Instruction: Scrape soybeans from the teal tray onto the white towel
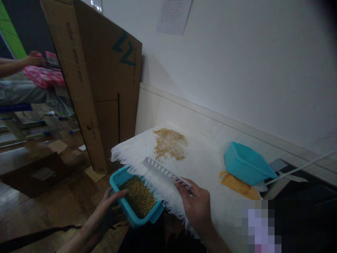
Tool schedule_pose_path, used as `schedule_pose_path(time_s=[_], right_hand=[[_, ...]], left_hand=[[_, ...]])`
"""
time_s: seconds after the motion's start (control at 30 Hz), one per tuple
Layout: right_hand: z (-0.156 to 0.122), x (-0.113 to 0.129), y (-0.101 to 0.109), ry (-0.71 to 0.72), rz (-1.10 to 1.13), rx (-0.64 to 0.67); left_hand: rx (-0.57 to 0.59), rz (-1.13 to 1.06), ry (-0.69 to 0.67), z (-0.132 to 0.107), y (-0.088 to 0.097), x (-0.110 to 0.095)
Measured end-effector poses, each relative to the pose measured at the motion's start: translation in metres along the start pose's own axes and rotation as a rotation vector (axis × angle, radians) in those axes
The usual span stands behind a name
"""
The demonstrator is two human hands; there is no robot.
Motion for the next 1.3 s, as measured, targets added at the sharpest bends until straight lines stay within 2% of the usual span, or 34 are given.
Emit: schedule_pose_path(time_s=[0.1,0.27,0.5,0.9,1.3], right_hand=[[0.012,-0.025,0.007,-0.043,-0.1,-0.099],[0.033,-0.046,-0.003,-0.051,-0.152,-0.052],[0.036,-0.044,-0.014,-0.038,-0.141,0.013],[0.031,-0.04,-0.011,-0.055,-0.097,-0.01],[0.021,-0.049,-0.009,-0.078,-0.103,-0.028]], left_hand=[[0.004,0.011,-0.006,0.002,0.0,0.002],[0.022,0.007,0.018,0.005,-0.001,0.007],[-0.004,-0.008,0.011,0.008,0.001,0.009],[-0.028,-0.017,0.017,0.008,0.0,0.009],[0.0,-0.008,0.017,0.006,-0.001,0.006]])
Point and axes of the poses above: each hand's wrist, its own z-axis towards the middle knuckle, its own y-axis out of the back of the hand, x = y × z, the point moved 7 cm from there along z, towards the middle knuckle, and after that the axes turned 9 degrees about -x, right-handed, at the moved point
